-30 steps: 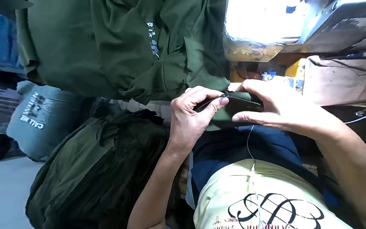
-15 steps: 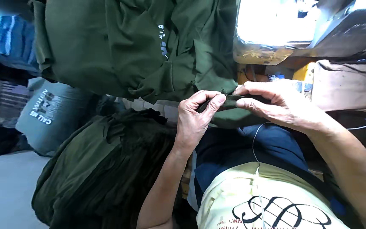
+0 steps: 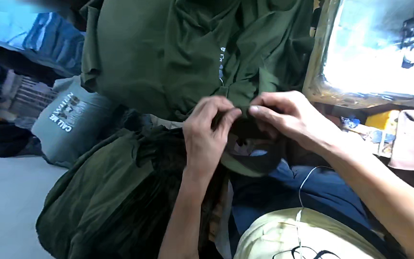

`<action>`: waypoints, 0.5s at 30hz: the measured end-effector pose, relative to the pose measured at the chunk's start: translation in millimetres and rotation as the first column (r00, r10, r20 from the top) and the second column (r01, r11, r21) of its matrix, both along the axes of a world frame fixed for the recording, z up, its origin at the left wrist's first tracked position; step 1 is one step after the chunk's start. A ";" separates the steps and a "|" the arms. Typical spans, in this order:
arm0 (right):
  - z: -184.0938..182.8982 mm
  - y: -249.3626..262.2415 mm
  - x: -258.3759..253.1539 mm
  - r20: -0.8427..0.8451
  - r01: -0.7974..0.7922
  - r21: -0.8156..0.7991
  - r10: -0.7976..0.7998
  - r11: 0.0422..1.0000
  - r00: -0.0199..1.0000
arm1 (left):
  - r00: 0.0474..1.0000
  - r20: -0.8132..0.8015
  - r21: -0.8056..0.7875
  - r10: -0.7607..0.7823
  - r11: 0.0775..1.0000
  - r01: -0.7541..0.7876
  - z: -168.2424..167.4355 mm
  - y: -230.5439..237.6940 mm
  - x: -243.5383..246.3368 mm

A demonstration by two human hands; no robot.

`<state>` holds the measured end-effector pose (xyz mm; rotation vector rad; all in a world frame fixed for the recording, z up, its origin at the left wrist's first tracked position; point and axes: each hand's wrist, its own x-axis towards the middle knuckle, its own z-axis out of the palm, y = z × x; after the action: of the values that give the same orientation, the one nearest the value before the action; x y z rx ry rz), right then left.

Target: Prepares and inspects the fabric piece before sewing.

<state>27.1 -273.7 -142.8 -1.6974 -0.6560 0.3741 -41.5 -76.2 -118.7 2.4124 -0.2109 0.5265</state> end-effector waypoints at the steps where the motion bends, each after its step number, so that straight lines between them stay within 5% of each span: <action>1: -9.7 11.2 12.7 0.056 0.033 -0.102 -0.028 0.994 0.998 | 0.997 -0.075 0.105 0.020 0.994 -0.012 -6.0 6.2 12.9; 7: -21.5 35.9 38.7 0.438 0.132 -0.344 0.035 0.930 0.898 | 0.951 -0.309 0.258 0.022 0.964 0.061 -37.0 24.3 43.1; 11: -25.9 45.8 73.0 0.376 -0.021 -0.399 0.185 0.917 0.908 | 0.928 -0.332 0.141 -0.171 0.963 0.228 -40.9 47.5 67.4; 15: -38.3 43.1 85.9 0.360 -0.114 -0.276 0.213 0.954 0.908 | 0.968 -0.204 0.148 -0.143 0.973 0.175 -44.6 45.3 61.7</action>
<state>113.0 -230.6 -181.0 -1.9855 -1.0865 0.2459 20.1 -30.9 -163.4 2.5595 -0.3741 0.2069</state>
